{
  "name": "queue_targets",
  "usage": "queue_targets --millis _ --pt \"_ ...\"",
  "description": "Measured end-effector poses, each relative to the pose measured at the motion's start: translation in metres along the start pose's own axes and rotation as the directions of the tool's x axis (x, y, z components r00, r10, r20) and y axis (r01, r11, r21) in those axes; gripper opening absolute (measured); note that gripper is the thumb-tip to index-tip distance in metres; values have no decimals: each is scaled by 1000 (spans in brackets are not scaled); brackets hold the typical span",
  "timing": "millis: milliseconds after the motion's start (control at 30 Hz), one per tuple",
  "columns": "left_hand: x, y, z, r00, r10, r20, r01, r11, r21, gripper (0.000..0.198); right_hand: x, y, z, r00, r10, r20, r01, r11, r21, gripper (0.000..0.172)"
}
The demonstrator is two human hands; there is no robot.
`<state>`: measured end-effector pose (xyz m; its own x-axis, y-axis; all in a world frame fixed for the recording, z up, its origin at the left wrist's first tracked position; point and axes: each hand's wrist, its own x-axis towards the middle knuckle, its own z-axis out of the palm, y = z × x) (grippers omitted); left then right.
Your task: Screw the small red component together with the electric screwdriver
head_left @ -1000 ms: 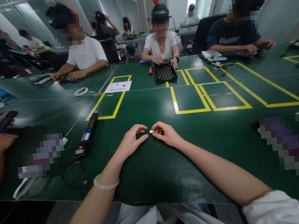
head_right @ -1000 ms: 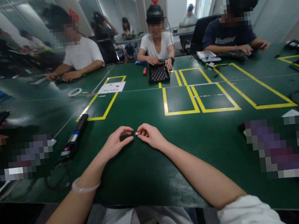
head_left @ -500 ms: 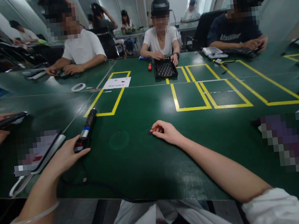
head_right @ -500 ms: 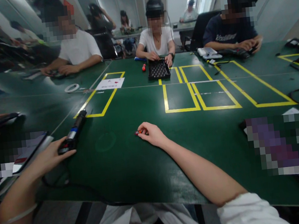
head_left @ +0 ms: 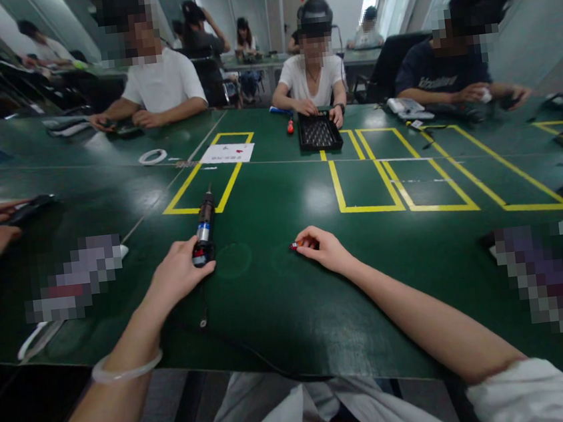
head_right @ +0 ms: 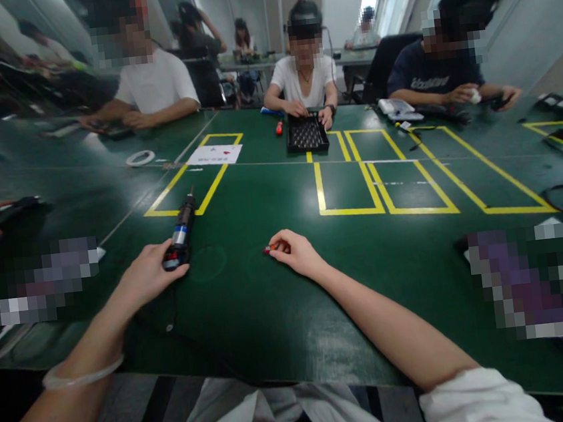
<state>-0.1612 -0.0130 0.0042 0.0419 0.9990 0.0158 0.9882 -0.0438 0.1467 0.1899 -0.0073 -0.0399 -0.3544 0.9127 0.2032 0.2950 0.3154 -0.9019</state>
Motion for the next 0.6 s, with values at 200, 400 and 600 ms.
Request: queue_targets --millis 200,400,600 --pt "-5 80 3 990 140 22 -140 990 14 67 -2 -1 -1 994 78 73 -85 992 98 23" --pt "-12 144 10 956 292 -12 -292 955 -52 61 -16 -1 -6 998 64 -29 -63 997 44 22" --pt "-19 178 19 938 346 -31 -348 934 -79 61 -22 -1 -11 998 -29 -56 25 998 -57 13"
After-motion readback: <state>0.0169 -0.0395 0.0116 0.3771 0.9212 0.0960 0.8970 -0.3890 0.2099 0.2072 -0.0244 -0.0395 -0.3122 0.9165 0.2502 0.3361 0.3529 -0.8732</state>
